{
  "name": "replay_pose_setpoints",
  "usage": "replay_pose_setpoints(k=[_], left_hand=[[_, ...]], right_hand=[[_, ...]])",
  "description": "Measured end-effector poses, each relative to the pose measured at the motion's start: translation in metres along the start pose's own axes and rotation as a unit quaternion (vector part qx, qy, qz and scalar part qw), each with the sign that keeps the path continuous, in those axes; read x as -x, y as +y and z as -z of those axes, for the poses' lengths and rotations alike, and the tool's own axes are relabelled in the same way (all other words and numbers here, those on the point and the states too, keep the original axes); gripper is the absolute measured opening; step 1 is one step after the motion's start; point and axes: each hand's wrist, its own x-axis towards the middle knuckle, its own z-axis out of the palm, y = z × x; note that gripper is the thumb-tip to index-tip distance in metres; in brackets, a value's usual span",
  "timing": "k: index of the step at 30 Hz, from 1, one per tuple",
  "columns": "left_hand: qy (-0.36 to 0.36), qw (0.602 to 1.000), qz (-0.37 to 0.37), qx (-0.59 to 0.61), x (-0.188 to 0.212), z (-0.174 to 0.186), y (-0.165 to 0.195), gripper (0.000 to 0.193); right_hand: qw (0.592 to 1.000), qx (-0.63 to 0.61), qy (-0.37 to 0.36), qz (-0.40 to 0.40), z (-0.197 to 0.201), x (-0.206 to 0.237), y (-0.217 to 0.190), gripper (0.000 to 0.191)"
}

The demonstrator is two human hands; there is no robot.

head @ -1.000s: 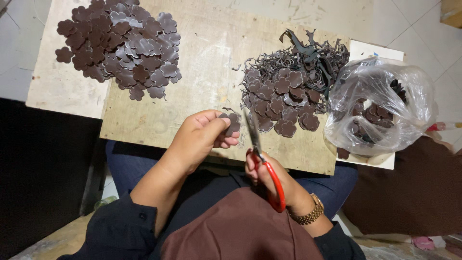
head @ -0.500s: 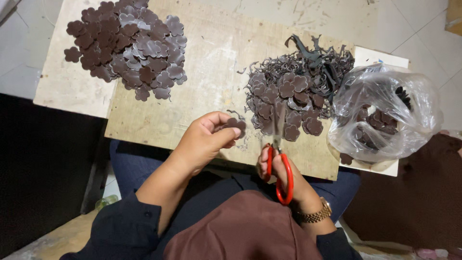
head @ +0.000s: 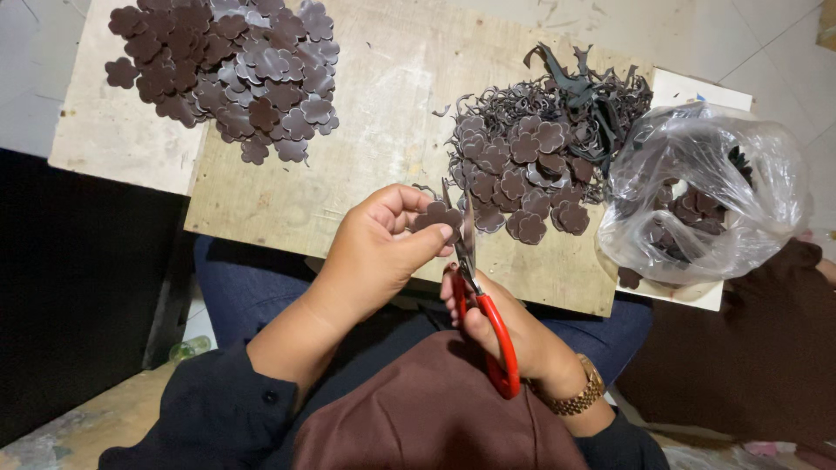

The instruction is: The person sits on the floor and uses red-handled scissors to trim the edges of small dark brown flower-shaped leather pieces. They pick up each piece, trim it, and place it into a pile of finished pieces on the left side of the wooden board.

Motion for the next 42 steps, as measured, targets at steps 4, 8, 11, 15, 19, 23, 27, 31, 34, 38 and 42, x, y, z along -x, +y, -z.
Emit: replay_pose_setpoints(k=[4, 8, 11, 15, 19, 23, 27, 31, 34, 38, 42], left_hand=[[0.009, 1.000, -0.019, 0.009, 0.002, -0.005, -0.001, 0.027], [0.023, 1.000, -0.009, -0.004, 0.002, -0.006, -0.001, 0.026], [0.018, 1.000, -0.017, -0.001, 0.003, -0.006, -0.001, 0.026], [0.016, 0.999, -0.026, 0.019, 0.002, -0.007, -0.003, 0.025], [0.022, 0.999, -0.024, 0.021, 0.003, -0.008, -0.005, 0.024], [0.021, 0.998, -0.028, 0.043, 0.003, -0.007, -0.007, 0.022], [0.022, 0.999, -0.023, 0.040, 0.002, -0.007, -0.008, 0.021], [0.024, 0.999, -0.016, 0.042, 0.002, -0.007, -0.007, 0.021], [0.027, 0.999, -0.028, 0.038, 0.001, -0.007, -0.007, 0.022], [0.027, 0.999, -0.017, 0.024, -0.001, -0.005, -0.005, 0.025], [0.026, 1.000, -0.004, 0.015, -0.001, -0.002, -0.002, 0.027]], right_hand=[[0.999, 0.038, 0.015, 0.016, 0.000, 0.000, -0.003, 0.071], [0.999, 0.038, 0.022, 0.006, -0.001, -0.001, -0.003, 0.071], [0.999, 0.028, 0.026, 0.003, -0.002, -0.001, -0.002, 0.073], [0.999, 0.021, 0.027, 0.007, -0.003, -0.001, -0.001, 0.075], [0.998, 0.044, 0.035, 0.010, -0.003, -0.001, -0.001, 0.073], [0.998, 0.035, 0.041, 0.013, -0.004, -0.001, 0.002, 0.071], [0.997, -0.063, 0.039, -0.020, -0.008, -0.001, 0.007, 0.068], [0.996, -0.074, 0.047, -0.028, -0.010, 0.000, 0.011, 0.064], [0.997, -0.065, 0.048, -0.019, -0.009, 0.001, 0.012, 0.062], [0.997, -0.066, 0.046, -0.019, -0.007, 0.002, 0.011, 0.060], [0.995, -0.086, 0.040, -0.024, -0.007, 0.001, 0.010, 0.058]])
